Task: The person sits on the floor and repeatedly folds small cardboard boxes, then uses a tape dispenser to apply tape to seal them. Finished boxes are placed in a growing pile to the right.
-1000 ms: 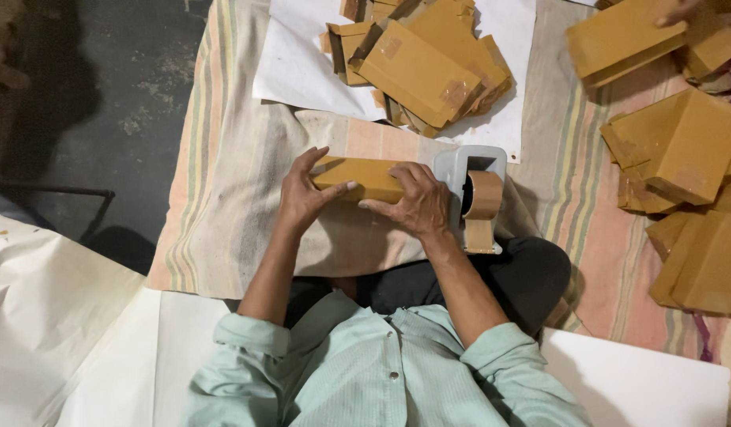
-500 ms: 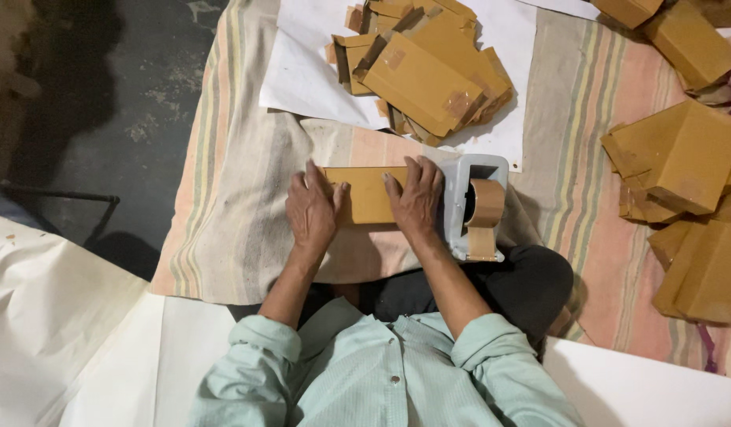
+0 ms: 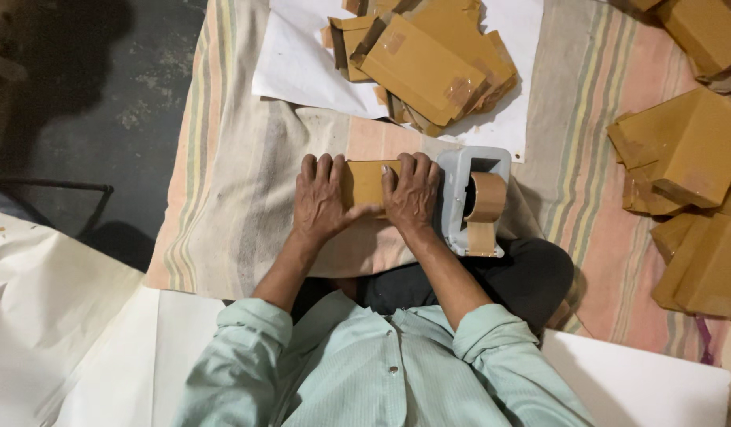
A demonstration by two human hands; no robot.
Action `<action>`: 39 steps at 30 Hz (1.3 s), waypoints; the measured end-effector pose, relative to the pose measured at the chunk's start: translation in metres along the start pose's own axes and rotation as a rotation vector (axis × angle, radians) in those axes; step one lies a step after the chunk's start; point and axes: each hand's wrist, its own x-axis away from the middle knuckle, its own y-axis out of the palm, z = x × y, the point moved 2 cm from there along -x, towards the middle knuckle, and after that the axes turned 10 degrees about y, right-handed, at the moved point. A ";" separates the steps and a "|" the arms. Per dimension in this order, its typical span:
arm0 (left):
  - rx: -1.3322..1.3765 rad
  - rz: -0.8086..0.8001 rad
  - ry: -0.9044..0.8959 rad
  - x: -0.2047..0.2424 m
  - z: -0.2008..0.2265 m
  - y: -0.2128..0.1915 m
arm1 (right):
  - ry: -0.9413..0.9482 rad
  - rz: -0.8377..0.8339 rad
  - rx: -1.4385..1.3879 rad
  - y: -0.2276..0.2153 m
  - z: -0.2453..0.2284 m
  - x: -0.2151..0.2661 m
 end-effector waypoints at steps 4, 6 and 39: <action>-0.143 -0.024 0.172 -0.002 0.006 -0.008 | -0.058 0.002 0.077 0.001 -0.001 0.001; -0.198 -0.105 0.154 -0.006 0.010 -0.004 | -0.155 0.062 0.163 0.006 -0.011 -0.002; 0.177 0.301 0.391 0.033 0.064 -0.068 | 0.675 -0.370 -1.192 -0.136 0.102 0.060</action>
